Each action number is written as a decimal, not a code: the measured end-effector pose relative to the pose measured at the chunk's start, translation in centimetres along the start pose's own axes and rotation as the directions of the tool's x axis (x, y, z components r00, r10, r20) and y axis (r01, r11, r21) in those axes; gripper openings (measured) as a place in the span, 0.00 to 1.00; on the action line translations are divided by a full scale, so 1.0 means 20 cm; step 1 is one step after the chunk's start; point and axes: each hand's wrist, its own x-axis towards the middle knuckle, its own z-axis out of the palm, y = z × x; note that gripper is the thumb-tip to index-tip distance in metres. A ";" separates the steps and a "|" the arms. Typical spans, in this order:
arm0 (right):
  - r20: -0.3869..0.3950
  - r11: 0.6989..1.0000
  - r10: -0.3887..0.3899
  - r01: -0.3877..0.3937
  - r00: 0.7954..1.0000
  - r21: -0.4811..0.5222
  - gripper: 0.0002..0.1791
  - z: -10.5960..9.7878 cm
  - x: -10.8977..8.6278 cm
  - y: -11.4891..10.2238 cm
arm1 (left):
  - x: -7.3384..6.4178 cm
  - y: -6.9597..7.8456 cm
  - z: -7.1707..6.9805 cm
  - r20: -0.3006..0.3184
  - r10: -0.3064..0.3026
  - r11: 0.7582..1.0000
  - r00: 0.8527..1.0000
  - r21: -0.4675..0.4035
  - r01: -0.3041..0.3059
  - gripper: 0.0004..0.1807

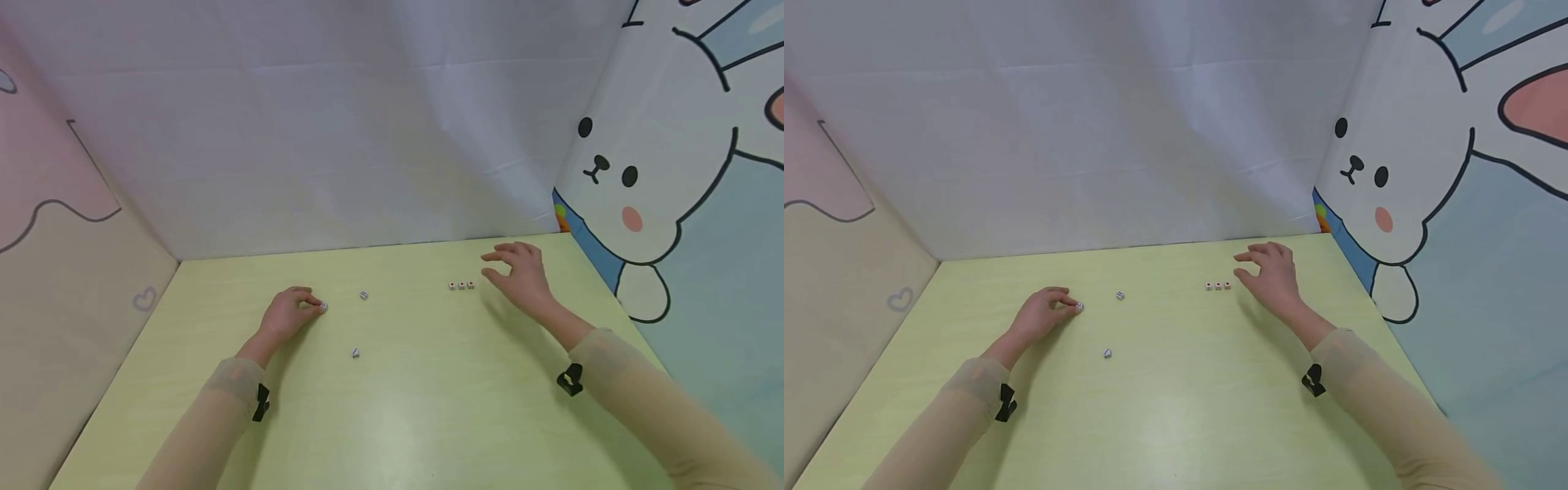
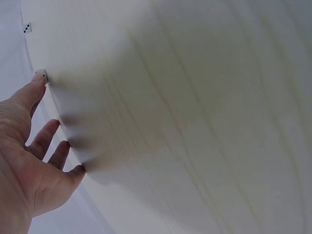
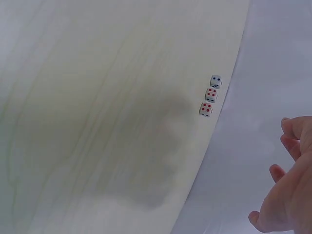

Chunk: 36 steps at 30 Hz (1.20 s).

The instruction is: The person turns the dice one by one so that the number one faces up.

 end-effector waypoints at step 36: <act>0.201 0.972 -0.222 0.201 0.954 0.120 0.12 0.32 -0.13 -0.46 | 0.02 -0.05 0.04 -0.005 0.017 1.000 1.000 0.019 -0.016 0.13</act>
